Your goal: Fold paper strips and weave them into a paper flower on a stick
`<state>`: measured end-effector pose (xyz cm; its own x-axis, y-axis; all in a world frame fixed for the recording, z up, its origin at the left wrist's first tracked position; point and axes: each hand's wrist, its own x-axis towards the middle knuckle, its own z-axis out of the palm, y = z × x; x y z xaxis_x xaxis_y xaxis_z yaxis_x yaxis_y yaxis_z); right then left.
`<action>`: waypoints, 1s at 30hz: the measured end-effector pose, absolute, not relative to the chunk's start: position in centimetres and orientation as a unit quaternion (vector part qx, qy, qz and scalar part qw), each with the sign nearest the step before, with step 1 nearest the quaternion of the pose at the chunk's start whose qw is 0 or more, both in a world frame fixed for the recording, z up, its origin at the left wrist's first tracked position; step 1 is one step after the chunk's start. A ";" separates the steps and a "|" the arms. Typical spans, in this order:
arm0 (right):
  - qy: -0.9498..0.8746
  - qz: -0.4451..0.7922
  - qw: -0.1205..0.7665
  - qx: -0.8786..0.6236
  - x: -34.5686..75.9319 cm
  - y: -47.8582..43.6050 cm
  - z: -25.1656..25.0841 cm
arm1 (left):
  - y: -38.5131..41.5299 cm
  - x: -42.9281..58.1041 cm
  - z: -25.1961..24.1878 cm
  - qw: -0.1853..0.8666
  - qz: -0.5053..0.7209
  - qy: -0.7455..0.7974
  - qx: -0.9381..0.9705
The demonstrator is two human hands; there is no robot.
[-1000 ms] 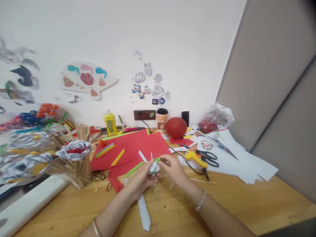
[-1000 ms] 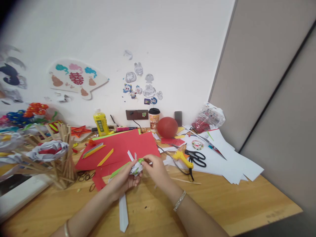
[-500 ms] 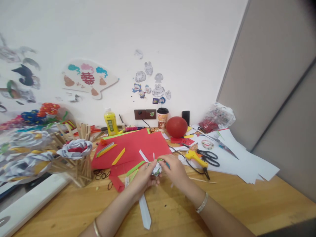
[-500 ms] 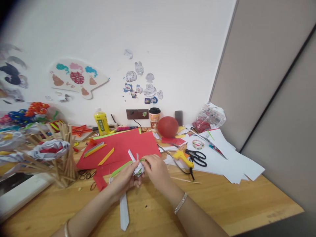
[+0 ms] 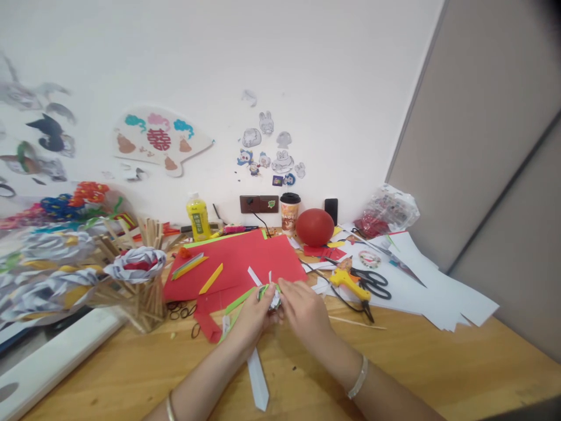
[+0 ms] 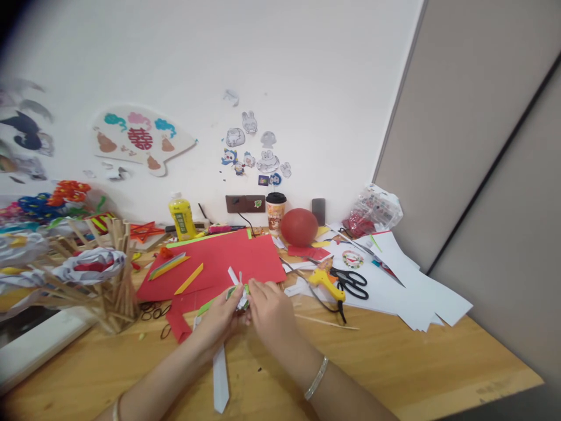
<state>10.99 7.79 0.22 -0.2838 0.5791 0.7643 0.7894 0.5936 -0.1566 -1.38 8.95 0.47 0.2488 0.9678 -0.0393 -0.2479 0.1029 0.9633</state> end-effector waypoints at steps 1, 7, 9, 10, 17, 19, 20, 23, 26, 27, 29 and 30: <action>-0.791 -0.141 0.411 -0.431 10.7 7.5 0.1 | 8.9 -1.4 0.5 0.622 0.488 0.392 0.469; -0.778 -0.125 0.440 -0.431 10.7 6.5 0.6 | 8.4 -1.1 1.2 0.605 0.510 0.391 0.470; -0.783 -0.121 0.438 -0.425 10.7 6.4 0.7 | 8.4 -1.0 1.3 0.612 0.516 0.381 0.463; -0.786 -0.137 0.429 -0.423 10.6 6.5 0.6 | 8.4 -1.0 1.3 0.614 0.517 0.378 0.461; -0.768 -0.253 0.387 -0.443 9.2 6.6 -0.9 | 8.5 -1.2 0.7 0.613 0.524 0.377 0.456; -0.768 -0.248 0.390 -0.444 8.9 6.4 -1.0 | 8.4 -1.2 0.8 0.620 0.521 0.375 0.451; -0.769 -0.238 0.392 -0.446 8.8 6.2 -1.0 | 8.4 -1.2 0.8 0.621 0.521 0.379 0.447; -0.774 -0.213 0.399 -0.444 8.6 5.5 -0.6 | 8.4 -1.3 0.8 0.622 0.533 0.382 0.429; -0.774 -0.216 0.418 -0.423 8.7 4.9 0.1 | 8.5 -1.4 0.9 0.640 0.544 0.360 0.406; -0.776 -0.217 0.427 -0.409 8.9 4.8 0.4 | 8.5 -1.5 0.9 0.647 0.544 0.354 0.401; -0.784 -0.205 0.452 -0.373 9.5 4.6 1.0 | 8.4 -1.5 1.1 0.655 0.544 0.341 0.398; -0.783 -0.190 0.470 -0.360 9.9 4.5 1.3 | 8.4 -1.5 1.2 0.658 0.544 0.333 0.400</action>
